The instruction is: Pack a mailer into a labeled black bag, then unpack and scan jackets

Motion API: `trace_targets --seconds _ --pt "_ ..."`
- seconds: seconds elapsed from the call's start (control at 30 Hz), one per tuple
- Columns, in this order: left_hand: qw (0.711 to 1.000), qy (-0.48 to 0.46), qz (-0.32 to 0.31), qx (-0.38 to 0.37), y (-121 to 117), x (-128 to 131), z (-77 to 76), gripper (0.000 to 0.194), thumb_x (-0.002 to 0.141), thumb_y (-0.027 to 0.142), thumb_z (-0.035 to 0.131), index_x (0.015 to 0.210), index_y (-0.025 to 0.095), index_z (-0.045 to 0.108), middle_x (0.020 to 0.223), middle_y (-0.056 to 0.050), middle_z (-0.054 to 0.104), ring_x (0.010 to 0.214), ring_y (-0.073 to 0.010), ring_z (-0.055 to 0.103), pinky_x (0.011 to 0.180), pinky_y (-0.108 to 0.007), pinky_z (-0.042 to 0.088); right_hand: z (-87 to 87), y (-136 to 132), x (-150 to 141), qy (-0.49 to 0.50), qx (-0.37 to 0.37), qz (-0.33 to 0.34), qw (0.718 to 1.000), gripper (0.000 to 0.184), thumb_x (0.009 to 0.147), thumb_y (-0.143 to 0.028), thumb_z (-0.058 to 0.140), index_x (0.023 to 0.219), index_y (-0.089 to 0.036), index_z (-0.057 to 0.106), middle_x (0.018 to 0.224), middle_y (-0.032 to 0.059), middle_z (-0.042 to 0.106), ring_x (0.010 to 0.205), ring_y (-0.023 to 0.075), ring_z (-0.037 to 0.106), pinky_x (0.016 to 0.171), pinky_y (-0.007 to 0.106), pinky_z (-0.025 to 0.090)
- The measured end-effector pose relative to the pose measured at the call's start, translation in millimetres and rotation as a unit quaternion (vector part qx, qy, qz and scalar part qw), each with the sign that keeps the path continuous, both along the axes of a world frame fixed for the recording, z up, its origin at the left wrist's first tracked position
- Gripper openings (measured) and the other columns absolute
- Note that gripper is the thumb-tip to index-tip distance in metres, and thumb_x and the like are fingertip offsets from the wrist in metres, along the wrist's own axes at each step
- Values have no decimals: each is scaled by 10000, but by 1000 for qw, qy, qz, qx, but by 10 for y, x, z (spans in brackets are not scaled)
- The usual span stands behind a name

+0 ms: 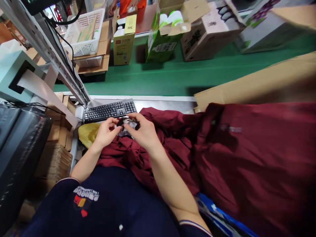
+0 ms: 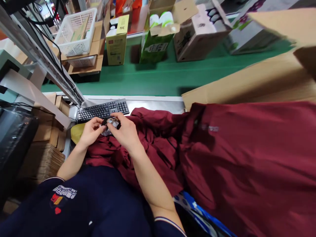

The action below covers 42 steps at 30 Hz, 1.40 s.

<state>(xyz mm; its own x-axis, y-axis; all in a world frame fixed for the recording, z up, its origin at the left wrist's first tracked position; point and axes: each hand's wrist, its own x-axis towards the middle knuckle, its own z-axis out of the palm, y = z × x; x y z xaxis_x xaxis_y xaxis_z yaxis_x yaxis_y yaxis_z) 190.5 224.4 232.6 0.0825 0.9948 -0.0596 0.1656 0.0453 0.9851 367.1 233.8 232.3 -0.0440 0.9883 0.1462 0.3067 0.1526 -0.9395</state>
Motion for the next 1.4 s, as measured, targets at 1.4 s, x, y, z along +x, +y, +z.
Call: trace_targets --seconds 1.4 --pt "994 -42 89 -43 -362 -89 -521 316 891 429 690 937 121 747 754 -31 716 623 -120 626 585 -204 494 -666 -415 -187 333 -280 -102 895 522 418 -406 984 817 -182 733 836 34 766 752 209 706 761 350 597"
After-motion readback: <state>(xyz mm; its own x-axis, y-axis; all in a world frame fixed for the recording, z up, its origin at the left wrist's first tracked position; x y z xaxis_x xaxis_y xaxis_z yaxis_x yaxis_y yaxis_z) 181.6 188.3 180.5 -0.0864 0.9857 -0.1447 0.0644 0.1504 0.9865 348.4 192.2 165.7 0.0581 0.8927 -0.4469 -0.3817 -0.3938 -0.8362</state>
